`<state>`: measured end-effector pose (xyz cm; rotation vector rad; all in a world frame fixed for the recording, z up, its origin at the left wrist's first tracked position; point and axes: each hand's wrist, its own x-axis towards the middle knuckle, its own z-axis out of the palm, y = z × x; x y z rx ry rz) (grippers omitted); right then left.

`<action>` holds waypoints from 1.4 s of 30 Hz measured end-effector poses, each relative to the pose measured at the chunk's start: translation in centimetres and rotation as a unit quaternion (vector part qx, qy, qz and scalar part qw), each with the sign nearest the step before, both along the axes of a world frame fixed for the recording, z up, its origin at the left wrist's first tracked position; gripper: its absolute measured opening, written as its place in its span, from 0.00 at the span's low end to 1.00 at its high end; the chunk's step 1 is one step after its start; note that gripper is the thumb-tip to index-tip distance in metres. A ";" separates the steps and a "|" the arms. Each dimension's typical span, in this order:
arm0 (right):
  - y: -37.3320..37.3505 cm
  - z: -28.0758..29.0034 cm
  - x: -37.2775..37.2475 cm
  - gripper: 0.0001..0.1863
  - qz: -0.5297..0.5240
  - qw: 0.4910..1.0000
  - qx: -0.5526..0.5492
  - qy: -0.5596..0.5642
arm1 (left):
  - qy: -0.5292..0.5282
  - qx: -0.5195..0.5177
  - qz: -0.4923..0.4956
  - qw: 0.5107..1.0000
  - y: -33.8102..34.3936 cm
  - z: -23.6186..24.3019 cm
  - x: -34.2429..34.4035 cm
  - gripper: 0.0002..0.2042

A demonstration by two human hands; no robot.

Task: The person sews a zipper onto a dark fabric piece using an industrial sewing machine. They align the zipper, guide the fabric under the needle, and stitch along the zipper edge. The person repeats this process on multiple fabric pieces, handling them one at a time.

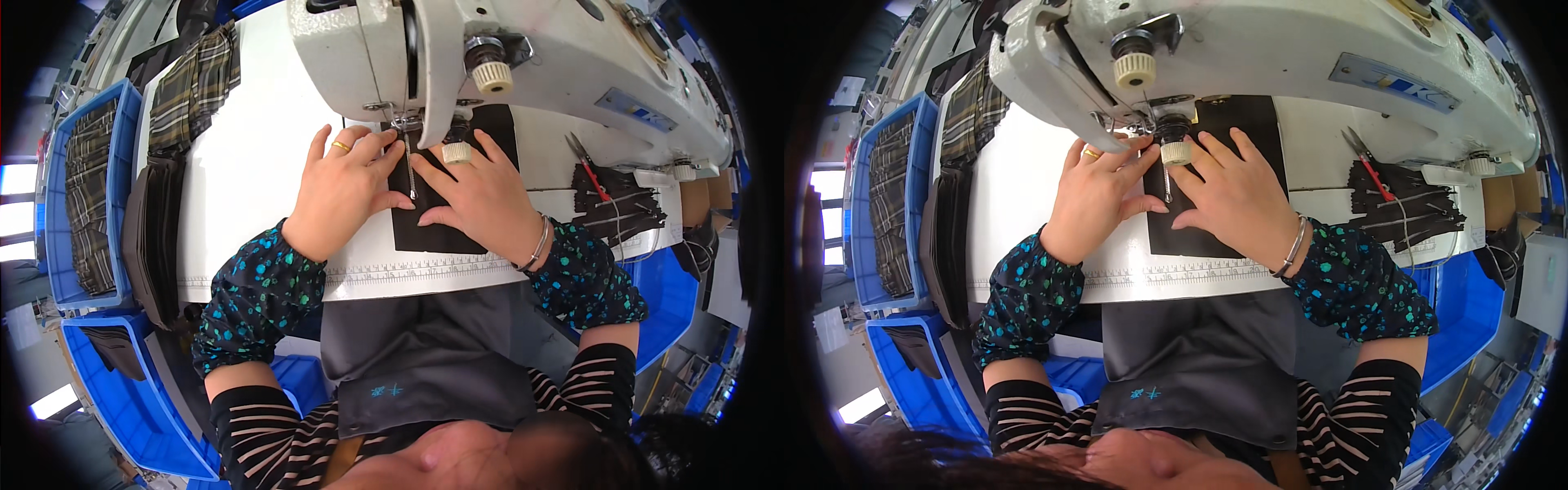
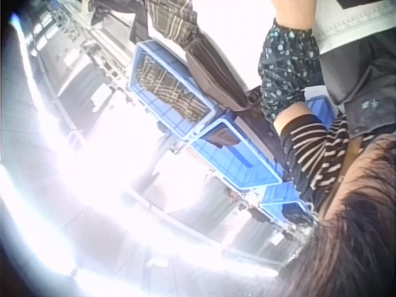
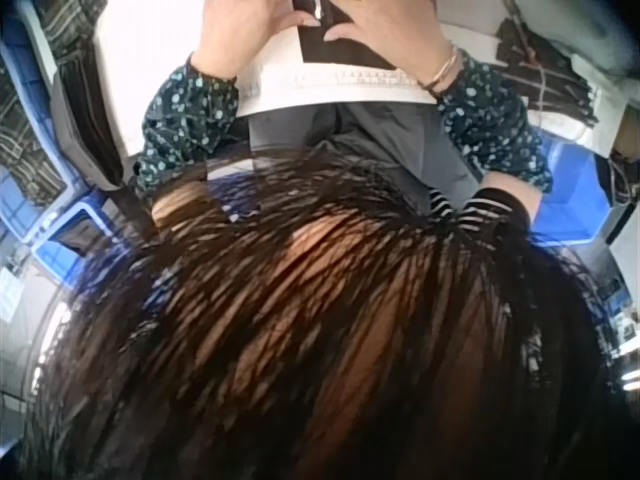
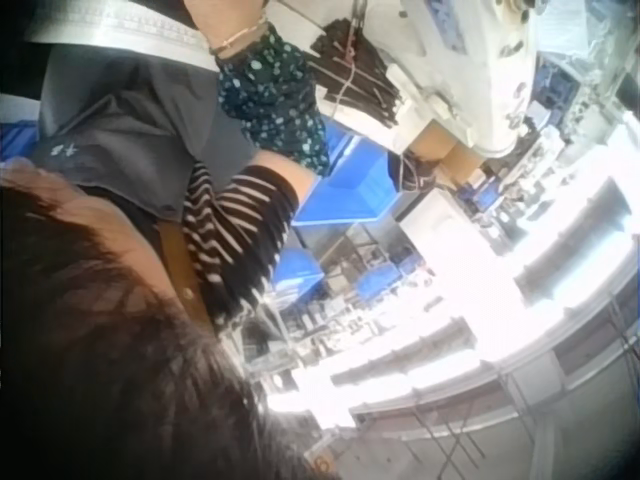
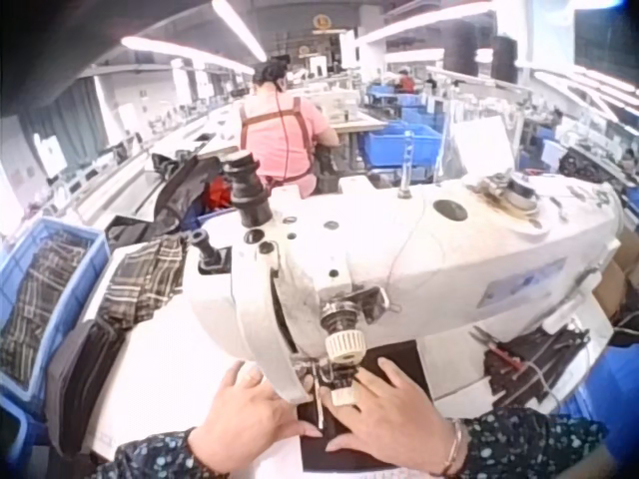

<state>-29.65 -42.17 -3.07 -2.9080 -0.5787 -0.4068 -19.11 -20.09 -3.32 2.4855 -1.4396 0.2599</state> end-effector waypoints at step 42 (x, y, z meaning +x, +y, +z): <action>-0.7 -0.4 1.3 0.27 0.035 0.999 0.037 -0.017 | 0.001 -0.127 -0.031 0.991 -0.4 -1.5 1.0 0.22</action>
